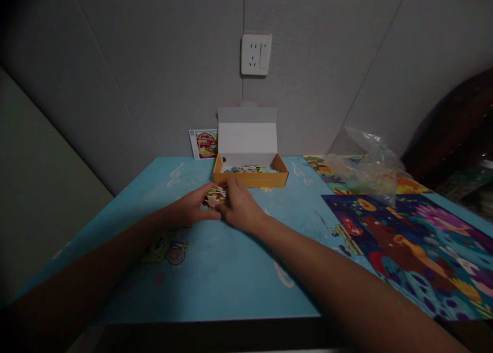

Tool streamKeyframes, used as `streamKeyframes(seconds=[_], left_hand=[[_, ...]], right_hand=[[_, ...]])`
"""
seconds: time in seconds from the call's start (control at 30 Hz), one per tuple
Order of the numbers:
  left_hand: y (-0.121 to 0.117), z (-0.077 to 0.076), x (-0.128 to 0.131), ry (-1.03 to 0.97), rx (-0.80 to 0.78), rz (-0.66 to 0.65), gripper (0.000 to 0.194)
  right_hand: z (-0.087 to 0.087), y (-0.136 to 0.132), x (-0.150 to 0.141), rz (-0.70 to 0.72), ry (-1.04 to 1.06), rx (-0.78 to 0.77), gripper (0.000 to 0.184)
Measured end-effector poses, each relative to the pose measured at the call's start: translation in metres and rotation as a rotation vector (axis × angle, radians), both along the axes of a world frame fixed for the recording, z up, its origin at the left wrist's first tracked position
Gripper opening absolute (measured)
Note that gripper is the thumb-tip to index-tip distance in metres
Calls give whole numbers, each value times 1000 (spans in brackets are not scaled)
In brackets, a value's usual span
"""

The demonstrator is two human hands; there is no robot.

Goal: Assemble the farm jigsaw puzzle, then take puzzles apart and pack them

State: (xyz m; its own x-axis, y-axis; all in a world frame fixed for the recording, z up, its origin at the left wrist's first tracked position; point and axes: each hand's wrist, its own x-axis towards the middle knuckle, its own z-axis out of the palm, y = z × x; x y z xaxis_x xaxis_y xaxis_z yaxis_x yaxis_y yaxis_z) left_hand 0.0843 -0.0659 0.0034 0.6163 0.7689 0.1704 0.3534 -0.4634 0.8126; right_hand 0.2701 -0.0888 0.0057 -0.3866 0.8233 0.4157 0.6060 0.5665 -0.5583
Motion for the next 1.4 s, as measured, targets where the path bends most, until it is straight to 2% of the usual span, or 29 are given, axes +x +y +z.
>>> streamKeyframes(seconds=[0.1,0.17,0.27,0.33,0.43,0.53,0.73,0.87,1.03,1.2,1.4], left_hand=[[1,-4,1,-14,56,47,44],[4,-2,0,-116,45,94,43],[6,6,-2,-312,53,187,46],[6,11,-3,-373,109,245,42],[5,12,-5,-288,179,241,37],[5,7,-5,-125,200,189,36],[7,-5,-1,87,217,120,46],[6,-2,0,33,305,135,50],[7,1,-2,-45,281,201,59],[11,-8,-3,84,341,145,59],[7,-9,-3,9,370,44,65]], right_hand=[[-1,1,1,23,-42,-74,42],[1,1,2,3,-11,-89,42],[5,0,2,1,72,-31,43],[6,0,1,-12,43,11,36],[5,2,1,-85,-94,10,21],[2,5,1,-116,-158,-14,18],[0,7,2,-141,-138,-32,35],[0,7,1,-137,-87,-35,36],[-1,9,2,-134,-36,-47,33],[-1,10,3,-145,-73,-24,36],[-3,8,0,-25,-5,-31,40]])
